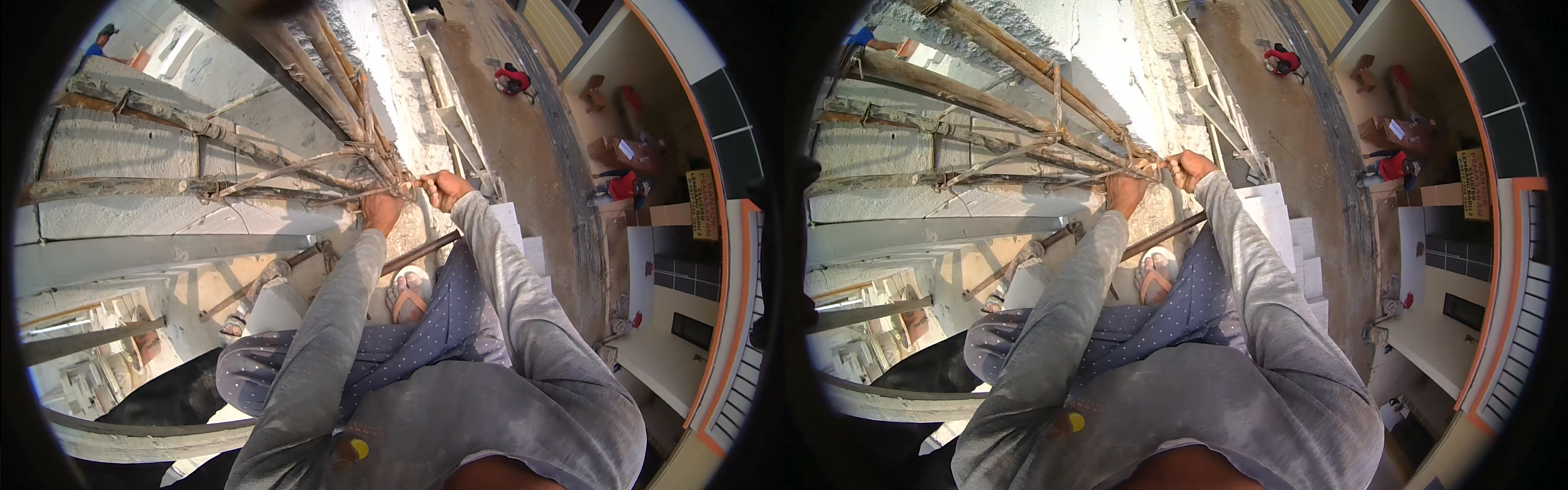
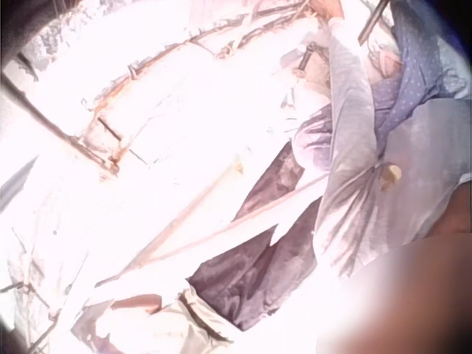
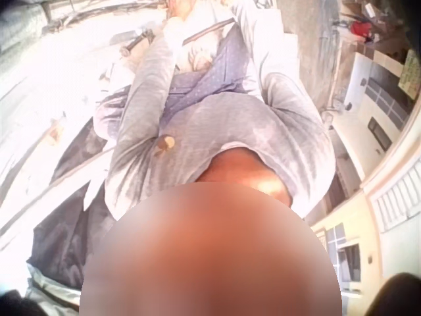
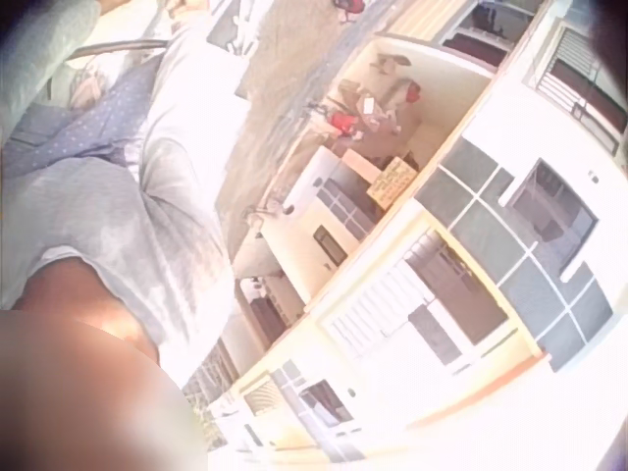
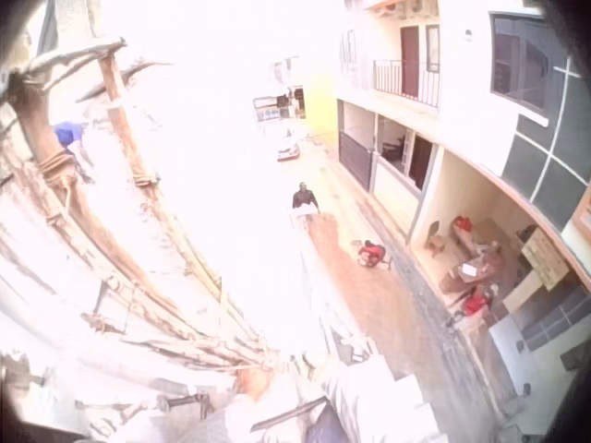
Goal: The person secures a metal scaffolding frame to a concrete block wall using wire ties. They wrap and twist wire around the frame and wall anchors, then adjust the frame's position with a coworker.
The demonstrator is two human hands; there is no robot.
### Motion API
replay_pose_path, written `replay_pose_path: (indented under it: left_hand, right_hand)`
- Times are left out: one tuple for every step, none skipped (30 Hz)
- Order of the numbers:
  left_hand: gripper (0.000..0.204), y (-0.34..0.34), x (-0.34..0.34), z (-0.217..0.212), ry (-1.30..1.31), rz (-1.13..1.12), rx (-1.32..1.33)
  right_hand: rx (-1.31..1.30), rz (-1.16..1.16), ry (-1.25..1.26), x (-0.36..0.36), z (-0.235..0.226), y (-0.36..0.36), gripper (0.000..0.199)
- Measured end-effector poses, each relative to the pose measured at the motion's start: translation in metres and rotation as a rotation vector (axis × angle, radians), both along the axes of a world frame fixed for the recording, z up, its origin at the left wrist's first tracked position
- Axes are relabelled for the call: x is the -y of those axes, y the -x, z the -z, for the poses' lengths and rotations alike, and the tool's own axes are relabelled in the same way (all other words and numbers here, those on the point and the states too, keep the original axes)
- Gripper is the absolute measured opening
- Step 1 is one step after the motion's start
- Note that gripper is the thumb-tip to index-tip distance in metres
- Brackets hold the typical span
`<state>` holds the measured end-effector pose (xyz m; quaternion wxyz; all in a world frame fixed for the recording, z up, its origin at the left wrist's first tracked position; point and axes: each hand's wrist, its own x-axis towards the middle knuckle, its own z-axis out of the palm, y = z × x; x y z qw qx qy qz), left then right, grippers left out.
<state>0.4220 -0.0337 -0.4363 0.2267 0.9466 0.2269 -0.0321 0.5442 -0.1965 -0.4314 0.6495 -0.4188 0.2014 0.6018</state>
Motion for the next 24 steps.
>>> replay_pose_path:
  left_hand:
    - [0.044, 0.004, 0.005, -0.008, -0.024, 0.016, 0.115]
    - [0.036, 0.001, 0.009, -0.017, -0.080, 0.011, 0.307]
    - [0.039, 0.000, 0.011, -0.024, -0.070, -0.003, 0.212]
    - [0.043, -0.001, 0.012, -0.031, -0.059, -0.021, 0.119]
    - [0.046, -0.002, 0.011, -0.035, -0.049, -0.037, -0.002]
    - [0.044, -0.002, 0.011, -0.038, -0.004, -0.053, -0.027]
    - [0.043, -0.003, 0.009, -0.039, 0.040, -0.064, -0.081]
    - [0.041, -0.003, 0.006, -0.039, 0.077, -0.057, -0.100]
    - [0.039, -0.003, 0.003, -0.038, 0.103, -0.017, -0.158]
    - [0.038, -0.002, 0.001, -0.036, 0.120, 0.038, -0.177]
    - [0.037, 0.000, -0.001, -0.035, 0.132, 0.046, -0.185]
    - [0.037, 0.001, -0.003, -0.034, 0.129, 0.069, -0.167]
    - [0.037, 0.001, -0.004, -0.033, 0.113, 0.089, -0.132]
    - [0.037, 0.001, -0.005, -0.034, 0.111, 0.120, -0.109]
    - [0.038, 0.001, -0.005, -0.035, 0.126, 0.124, -0.100]
    - [0.039, 0.000, -0.006, -0.038, 0.118, 0.128, -0.156]
    - [0.041, -0.001, -0.007, -0.041, 0.128, 0.144, -0.227]
    - [0.042, -0.002, -0.008, -0.044, 0.132, 0.137, -0.278]
    - [0.043, -0.003, -0.008, -0.047, 0.133, 0.157, -0.303]
    - [0.044, -0.003, -0.009, -0.050, 0.133, 0.150, -0.314]
    - [0.044, -0.004, -0.009, -0.052, 0.134, 0.141, -0.336]
    - [0.045, -0.004, -0.009, -0.054, 0.148, 0.123, -0.336]
    - [0.046, -0.004, -0.010, -0.055, 0.166, 0.101, -0.354]
    - [0.047, -0.004, -0.010, -0.056, 0.194, 0.081, -0.393]
  right_hand:
    - [0.151, 0.055, 0.117, 0.002, -0.005, 0.010, 0.032]
    - [0.317, 0.100, 0.259, 0.004, -0.013, 0.015, 0.035]
    - [0.520, 0.042, 0.428, 0.008, -0.023, 0.028, 0.039]
    - [0.739, -0.023, 0.533, 0.016, -0.034, 0.038, 0.044]
    - [1.178, -0.169, 0.846, 0.016, -0.043, 0.058, 0.044]
    - [1.395, -0.227, 0.750, 0.024, -0.052, 0.082, 0.034]
    - [1.473, -0.275, 0.619, 0.023, -0.058, 0.108, 0.029]
    - [1.454, -0.348, 0.472, 0.019, -0.061, 0.137, 0.026]
    - [1.494, -0.562, 0.370, 0.010, -0.060, 0.164, 0.027]
    - [1.456, -0.650, 0.234, -0.004, -0.056, 0.191, 0.032]
    - [1.453, -0.793, 0.243, -0.020, -0.050, 0.215, 0.037]
    - [1.472, -0.876, 0.215, -0.038, -0.041, 0.236, 0.038]
    - [1.673, -0.897, 0.117, -0.055, -0.032, 0.252, 0.040]
    - [1.730, -0.874, 0.081, -0.070, -0.024, 0.265, 0.039]
    - [1.671, -0.740, 0.040, -0.077, -0.016, 0.275, 0.037]
    - [1.661, -0.727, 0.039, -0.082, -0.010, 0.286, 0.036]
    - [1.587, -0.552, -0.005, -0.083, -0.006, 0.294, 0.035]
    - [1.537, -0.562, 0.021, -0.082, -0.003, 0.300, 0.034]
    - [1.507, -0.507, 0.027, -0.081, 0.000, 0.304, 0.033]
    - [1.493, -0.477, 0.038, -0.079, 0.001, 0.305, 0.032]
    - [1.497, -0.472, 0.054, -0.077, 0.001, 0.304, 0.031]
    - [1.533, -0.495, 0.049, -0.076, 0.001, 0.298, 0.030]
    - [1.623, -0.438, 0.028, -0.073, 0.000, 0.289, 0.029]
    - [1.755, -0.592, -0.030, -0.070, -0.001, 0.275, 0.029]
